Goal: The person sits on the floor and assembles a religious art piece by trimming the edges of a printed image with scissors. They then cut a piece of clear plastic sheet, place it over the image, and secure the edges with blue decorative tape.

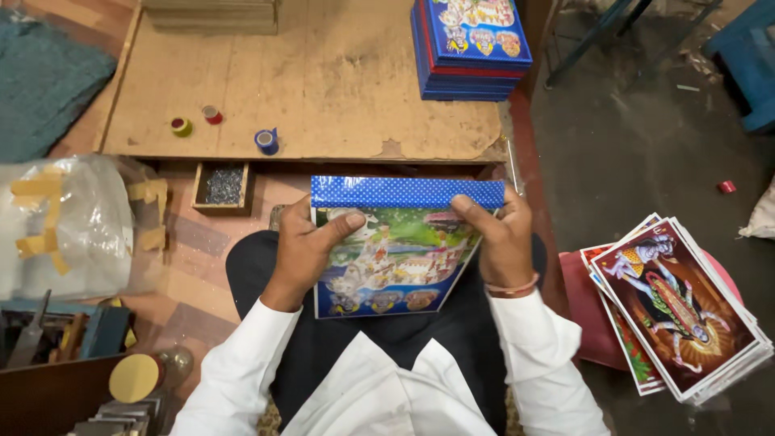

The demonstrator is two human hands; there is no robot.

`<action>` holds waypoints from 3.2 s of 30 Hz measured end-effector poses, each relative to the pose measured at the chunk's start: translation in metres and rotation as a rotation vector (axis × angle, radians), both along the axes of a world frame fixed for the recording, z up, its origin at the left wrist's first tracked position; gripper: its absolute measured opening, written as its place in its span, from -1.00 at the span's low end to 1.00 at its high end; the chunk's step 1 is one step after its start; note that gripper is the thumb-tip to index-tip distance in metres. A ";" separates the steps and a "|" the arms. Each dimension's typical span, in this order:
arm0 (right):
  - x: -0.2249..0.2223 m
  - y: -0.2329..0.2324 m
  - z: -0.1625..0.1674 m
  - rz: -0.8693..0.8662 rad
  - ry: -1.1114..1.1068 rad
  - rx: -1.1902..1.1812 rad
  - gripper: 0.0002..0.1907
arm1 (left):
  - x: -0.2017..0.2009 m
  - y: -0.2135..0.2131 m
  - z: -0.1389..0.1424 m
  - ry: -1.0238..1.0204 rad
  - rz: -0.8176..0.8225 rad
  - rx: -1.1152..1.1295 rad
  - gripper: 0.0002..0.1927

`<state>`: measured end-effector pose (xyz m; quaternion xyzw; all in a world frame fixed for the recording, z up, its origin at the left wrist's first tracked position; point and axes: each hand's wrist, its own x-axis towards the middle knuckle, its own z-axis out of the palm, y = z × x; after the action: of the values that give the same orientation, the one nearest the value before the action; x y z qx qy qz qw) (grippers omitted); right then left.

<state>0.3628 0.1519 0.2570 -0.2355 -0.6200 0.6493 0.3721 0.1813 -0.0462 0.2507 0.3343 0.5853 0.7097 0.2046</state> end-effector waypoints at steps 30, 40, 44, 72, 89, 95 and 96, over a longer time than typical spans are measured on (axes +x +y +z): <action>-0.063 -0.111 0.039 -0.019 -0.025 1.368 -0.68 | 0.002 -0.025 -0.023 0.192 0.190 0.060 -0.43; -0.022 -0.072 0.043 -0.179 -0.148 1.390 -0.66 | 0.001 -0.024 -0.018 0.164 0.213 0.027 -0.46; -0.048 -0.095 0.052 -0.041 -0.078 1.433 -0.69 | 0.006 -0.024 -0.013 0.204 0.231 0.030 -0.60; -0.011 -0.011 0.057 0.354 -0.413 1.229 -0.76 | -0.002 -0.050 0.080 1.016 0.032 -0.342 -0.85; 0.022 0.020 -0.035 0.133 0.230 -0.212 -0.74 | 0.021 0.016 0.081 1.078 -0.174 -0.516 -0.76; 0.008 0.007 -0.031 0.014 0.213 -0.009 -0.78 | 0.056 0.091 0.068 0.972 -0.080 -0.397 -0.90; 0.008 0.009 -0.032 0.024 0.241 -0.036 -0.79 | 0.049 0.090 0.069 0.940 -0.108 -0.423 -0.88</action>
<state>0.3711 0.1608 0.2249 -0.1551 -0.5617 0.6884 0.4320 0.2303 0.0433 0.3198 0.5982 0.7265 0.3377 0.0191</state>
